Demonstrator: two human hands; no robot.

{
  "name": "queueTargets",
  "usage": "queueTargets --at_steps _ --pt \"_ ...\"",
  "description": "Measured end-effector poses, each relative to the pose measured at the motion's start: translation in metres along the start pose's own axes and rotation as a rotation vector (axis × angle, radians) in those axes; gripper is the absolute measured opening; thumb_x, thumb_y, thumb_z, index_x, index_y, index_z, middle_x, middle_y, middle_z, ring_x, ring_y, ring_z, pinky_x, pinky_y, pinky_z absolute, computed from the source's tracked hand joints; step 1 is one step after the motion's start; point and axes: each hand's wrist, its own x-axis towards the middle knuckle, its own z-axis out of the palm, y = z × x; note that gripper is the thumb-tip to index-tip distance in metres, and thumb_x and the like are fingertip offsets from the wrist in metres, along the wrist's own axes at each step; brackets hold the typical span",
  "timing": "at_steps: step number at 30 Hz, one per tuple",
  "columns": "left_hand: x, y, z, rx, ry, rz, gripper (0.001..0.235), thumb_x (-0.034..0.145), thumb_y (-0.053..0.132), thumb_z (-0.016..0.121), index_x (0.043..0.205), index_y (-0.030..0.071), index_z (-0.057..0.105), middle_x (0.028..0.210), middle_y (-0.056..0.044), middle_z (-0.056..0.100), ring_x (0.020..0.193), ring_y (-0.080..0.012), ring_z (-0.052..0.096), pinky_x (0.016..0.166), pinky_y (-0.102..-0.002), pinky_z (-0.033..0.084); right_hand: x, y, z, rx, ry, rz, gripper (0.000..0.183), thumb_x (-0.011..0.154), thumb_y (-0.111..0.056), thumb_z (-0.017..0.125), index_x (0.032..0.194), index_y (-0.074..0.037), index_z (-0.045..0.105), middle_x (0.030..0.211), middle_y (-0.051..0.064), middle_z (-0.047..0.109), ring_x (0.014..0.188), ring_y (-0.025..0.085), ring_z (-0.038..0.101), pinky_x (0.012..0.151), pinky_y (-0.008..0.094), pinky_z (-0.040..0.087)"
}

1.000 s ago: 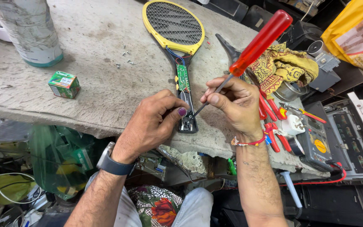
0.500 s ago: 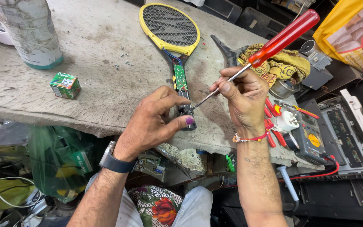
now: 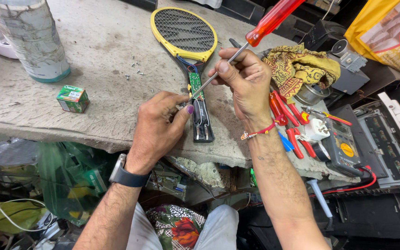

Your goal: The person disassembles an electric fly swatter by removing screws from the handle and head with a screwdriver. They open the handle to expose the internal circuit board and battery, then remove a small plastic component from the battery compartment.

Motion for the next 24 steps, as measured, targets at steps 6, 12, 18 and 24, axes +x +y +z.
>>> queueTargets --at_steps 6,12,18,24 --pt "0.01 -0.014 -0.023 0.533 -0.078 0.088 0.018 0.094 0.018 0.075 0.106 0.005 0.078 0.104 -0.011 0.074 0.088 -0.0297 0.069 0.074 -0.042 0.055 0.001 0.013 -0.019 0.031 0.169 0.03 0.023 0.097 -0.009 0.077 0.114 0.002 0.068 0.091 0.006 0.071 0.076 0.014 0.07 0.065 0.028 0.059" --pt "0.018 -0.023 -0.047 0.71 -0.132 0.046 0.027 0.084 0.03 0.079 0.1 0.007 0.079 0.101 -0.01 0.074 0.096 -0.0339 0.062 0.08 -0.047 0.05 -0.024 0.002 -0.065 -0.353 0.316 0.173 0.016 0.096 -0.01 0.073 0.108 0.001 0.075 0.068 -0.005 0.059 0.052 0.002 0.046 0.046 0.019 0.034" --pt "0.01 -0.02 -0.041 0.754 -0.118 0.053 0.035 0.086 0.03 0.079 0.109 0.003 0.076 0.109 -0.013 0.071 0.101 -0.0347 0.061 0.082 -0.047 0.047 -0.054 0.012 -0.074 -0.868 0.087 0.306 0.027 0.087 -0.012 0.078 0.112 -0.002 0.075 0.068 -0.007 0.058 0.057 0.0 0.045 0.051 0.02 0.036" --pt "0.008 -0.018 -0.044 0.733 -0.011 0.101 0.04 0.089 0.026 0.079 0.119 -0.001 0.071 0.128 -0.017 0.066 0.112 -0.0358 0.058 0.089 -0.046 0.048 -0.064 -0.011 -0.041 -1.398 0.087 0.051 0.028 0.087 -0.019 0.085 0.11 -0.006 0.077 0.078 0.004 0.07 0.06 0.01 0.059 0.056 0.027 0.044"
